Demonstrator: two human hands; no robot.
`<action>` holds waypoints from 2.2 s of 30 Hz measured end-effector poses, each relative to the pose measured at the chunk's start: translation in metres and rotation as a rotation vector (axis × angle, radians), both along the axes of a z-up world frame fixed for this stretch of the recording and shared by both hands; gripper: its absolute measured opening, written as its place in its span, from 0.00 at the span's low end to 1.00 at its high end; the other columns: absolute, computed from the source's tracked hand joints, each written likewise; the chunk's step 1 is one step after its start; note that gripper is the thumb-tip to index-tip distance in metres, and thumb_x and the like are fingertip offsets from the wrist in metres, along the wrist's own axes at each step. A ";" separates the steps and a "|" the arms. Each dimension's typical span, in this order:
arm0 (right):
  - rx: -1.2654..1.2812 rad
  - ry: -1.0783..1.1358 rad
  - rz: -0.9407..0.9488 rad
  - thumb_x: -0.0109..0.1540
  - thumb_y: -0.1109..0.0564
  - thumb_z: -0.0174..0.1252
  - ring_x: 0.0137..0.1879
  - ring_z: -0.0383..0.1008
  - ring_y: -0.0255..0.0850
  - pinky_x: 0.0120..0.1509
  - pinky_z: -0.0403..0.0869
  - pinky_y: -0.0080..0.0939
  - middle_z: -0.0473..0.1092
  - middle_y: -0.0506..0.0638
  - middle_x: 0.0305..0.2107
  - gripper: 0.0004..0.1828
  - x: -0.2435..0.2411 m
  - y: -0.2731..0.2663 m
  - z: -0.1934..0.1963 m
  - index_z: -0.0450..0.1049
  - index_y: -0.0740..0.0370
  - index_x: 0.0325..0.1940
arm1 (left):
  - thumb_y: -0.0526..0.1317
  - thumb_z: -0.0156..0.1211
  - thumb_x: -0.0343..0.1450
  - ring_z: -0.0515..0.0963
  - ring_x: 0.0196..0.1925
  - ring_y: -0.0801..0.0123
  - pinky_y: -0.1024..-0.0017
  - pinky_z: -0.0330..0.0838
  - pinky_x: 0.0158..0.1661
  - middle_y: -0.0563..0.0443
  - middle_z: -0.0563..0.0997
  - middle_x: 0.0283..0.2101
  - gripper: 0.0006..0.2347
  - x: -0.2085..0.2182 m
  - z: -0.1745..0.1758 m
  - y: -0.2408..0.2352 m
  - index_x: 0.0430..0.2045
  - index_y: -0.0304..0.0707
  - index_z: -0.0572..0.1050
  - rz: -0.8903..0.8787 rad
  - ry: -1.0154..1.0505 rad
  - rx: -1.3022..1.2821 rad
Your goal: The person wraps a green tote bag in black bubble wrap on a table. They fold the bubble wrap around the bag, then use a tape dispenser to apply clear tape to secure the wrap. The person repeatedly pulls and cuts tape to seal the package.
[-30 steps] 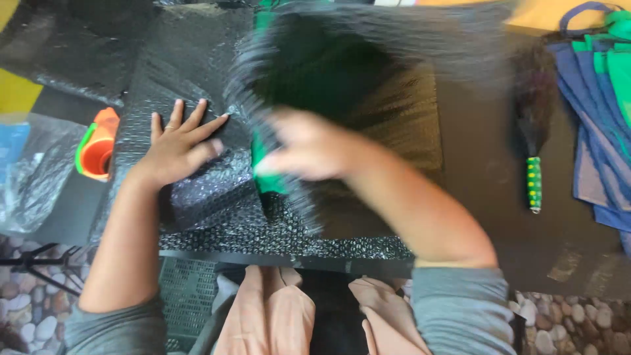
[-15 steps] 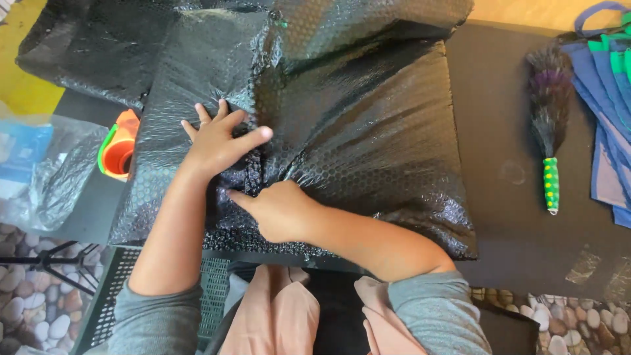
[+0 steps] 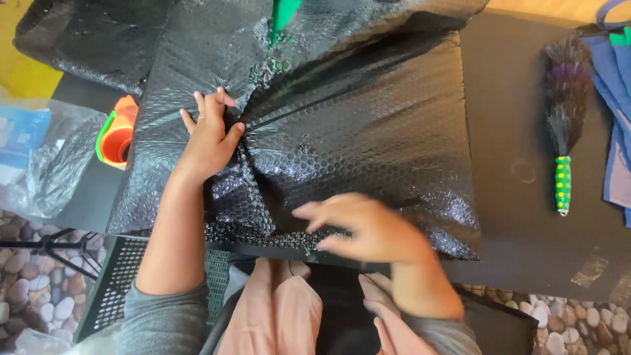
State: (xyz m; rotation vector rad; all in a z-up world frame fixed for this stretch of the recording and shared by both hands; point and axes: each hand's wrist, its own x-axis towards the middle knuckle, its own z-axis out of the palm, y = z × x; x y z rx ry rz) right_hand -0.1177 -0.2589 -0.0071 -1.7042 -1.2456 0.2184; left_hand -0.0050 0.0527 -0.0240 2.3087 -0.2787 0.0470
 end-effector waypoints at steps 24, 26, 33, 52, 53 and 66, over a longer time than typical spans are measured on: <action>-0.357 0.418 -1.134 0.64 0.50 0.53 0.72 0.63 0.53 0.68 0.63 0.50 0.57 0.66 0.71 0.49 0.052 -0.214 -0.028 0.33 0.52 0.83 | 0.33 0.46 0.77 0.18 0.77 0.40 0.39 0.08 0.63 0.26 0.40 0.79 0.11 0.004 -0.022 0.016 0.49 0.41 0.53 -0.108 0.004 -0.033; -0.166 0.498 -1.178 0.70 0.40 0.40 0.72 0.63 0.52 0.68 0.66 0.51 0.59 0.64 0.69 0.40 0.106 -0.228 -0.018 0.39 0.55 0.82 | 0.35 0.46 0.77 0.21 0.77 0.34 0.38 0.10 0.65 0.28 0.41 0.79 0.09 0.003 -0.024 0.017 0.47 0.43 0.55 -0.103 -0.021 -0.012; -0.007 0.938 -1.231 0.66 0.24 0.36 0.80 0.53 0.54 0.76 0.64 0.55 0.49 0.62 0.75 0.50 0.326 -0.252 -0.045 0.41 0.60 0.81 | 0.38 0.47 0.76 0.20 0.80 0.44 0.34 0.09 0.65 0.43 0.63 0.62 0.35 0.004 -0.034 0.018 0.73 0.24 0.33 -0.063 -0.073 0.039; -0.861 0.572 -1.316 0.69 0.27 0.23 0.76 0.54 0.60 0.77 0.55 0.65 0.55 0.58 0.72 0.42 0.457 -0.116 -0.009 0.57 0.51 0.78 | 0.39 0.39 0.79 0.15 0.79 0.44 0.42 0.03 0.65 0.37 0.37 0.80 0.04 0.010 -0.006 0.004 0.43 0.43 0.62 -0.086 0.108 -0.110; -0.826 0.587 -1.349 0.68 0.27 0.21 0.76 0.55 0.60 0.76 0.55 0.65 0.57 0.59 0.71 0.43 0.455 -0.116 -0.009 0.56 0.50 0.79 | 0.40 0.39 0.79 0.15 0.79 0.45 0.43 0.02 0.65 0.37 0.38 0.80 0.05 0.010 -0.007 0.004 0.43 0.42 0.62 -0.083 0.110 -0.113; -0.614 -0.159 -0.649 0.66 0.41 0.55 0.52 0.77 0.49 0.51 0.73 0.54 0.73 0.52 0.54 0.34 0.344 0.048 0.088 0.63 0.47 0.75 | 0.41 0.34 0.79 0.17 0.77 0.39 0.40 0.06 0.65 0.38 0.40 0.79 0.17 0.004 0.005 -0.002 0.63 0.47 0.65 -0.063 0.090 -0.034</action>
